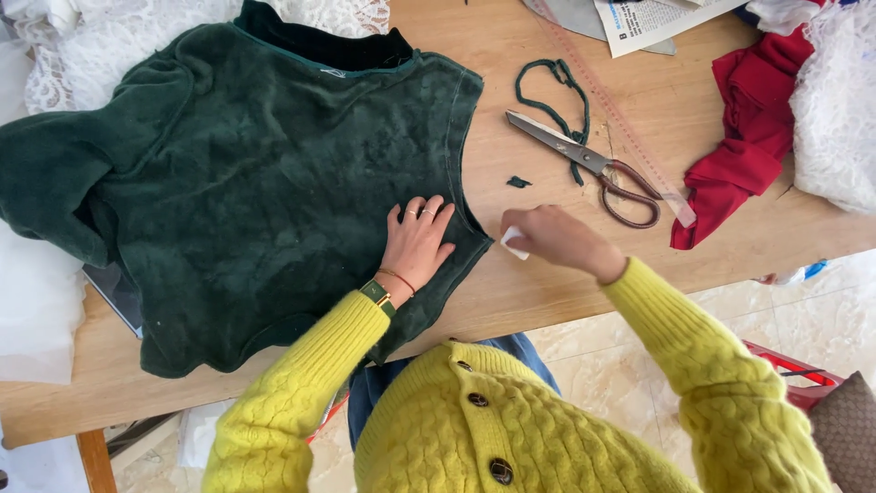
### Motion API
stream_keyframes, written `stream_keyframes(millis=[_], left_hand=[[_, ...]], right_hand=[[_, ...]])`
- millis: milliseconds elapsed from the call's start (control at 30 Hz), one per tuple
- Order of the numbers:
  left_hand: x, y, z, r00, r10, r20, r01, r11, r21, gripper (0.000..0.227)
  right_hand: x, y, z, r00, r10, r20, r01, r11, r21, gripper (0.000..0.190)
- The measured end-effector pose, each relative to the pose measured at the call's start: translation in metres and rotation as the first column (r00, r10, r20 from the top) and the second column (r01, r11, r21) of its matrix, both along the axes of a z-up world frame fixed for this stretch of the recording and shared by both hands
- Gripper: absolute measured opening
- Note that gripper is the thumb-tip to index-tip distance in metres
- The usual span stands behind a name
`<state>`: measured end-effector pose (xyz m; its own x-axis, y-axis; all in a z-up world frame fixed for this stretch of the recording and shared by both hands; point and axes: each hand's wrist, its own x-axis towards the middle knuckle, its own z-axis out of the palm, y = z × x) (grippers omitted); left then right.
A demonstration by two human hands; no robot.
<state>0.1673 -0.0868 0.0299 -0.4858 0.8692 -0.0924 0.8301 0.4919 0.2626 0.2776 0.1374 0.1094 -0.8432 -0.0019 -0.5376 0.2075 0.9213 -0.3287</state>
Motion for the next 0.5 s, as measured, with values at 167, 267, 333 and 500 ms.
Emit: stream_keyframes(millis=[167, 267, 333, 500], left_hand=[[0.047, -0.003, 0.032, 0.998, -0.001, 0.066, 0.008, 0.995, -0.101, 0.08], [0.075, -0.007, 0.036, 0.994, -0.072, 0.079, 0.087, 0.974, -0.211, 0.086], [0.088, -0.007, 0.021, 0.992, -0.055, 0.11, 0.079, 0.97, -0.231, 0.089], [0.092, 0.004, -0.014, 0.985, 0.012, -0.171, -0.04, 0.986, -0.162, 0.05]], right_hand=[[0.021, 0.044, 0.006, 0.962, -0.272, -0.013, 0.269, 0.957, -0.108, 0.026], [0.038, 0.063, -0.018, 0.923, -0.384, 0.023, 0.383, 0.91, -0.16, 0.026], [0.049, 0.075, -0.029, 0.892, -0.453, 0.013, 0.449, 0.879, -0.162, 0.031], [0.061, 0.082, -0.02, 0.883, -0.465, -0.066, 0.457, 0.883, -0.111, 0.038]])
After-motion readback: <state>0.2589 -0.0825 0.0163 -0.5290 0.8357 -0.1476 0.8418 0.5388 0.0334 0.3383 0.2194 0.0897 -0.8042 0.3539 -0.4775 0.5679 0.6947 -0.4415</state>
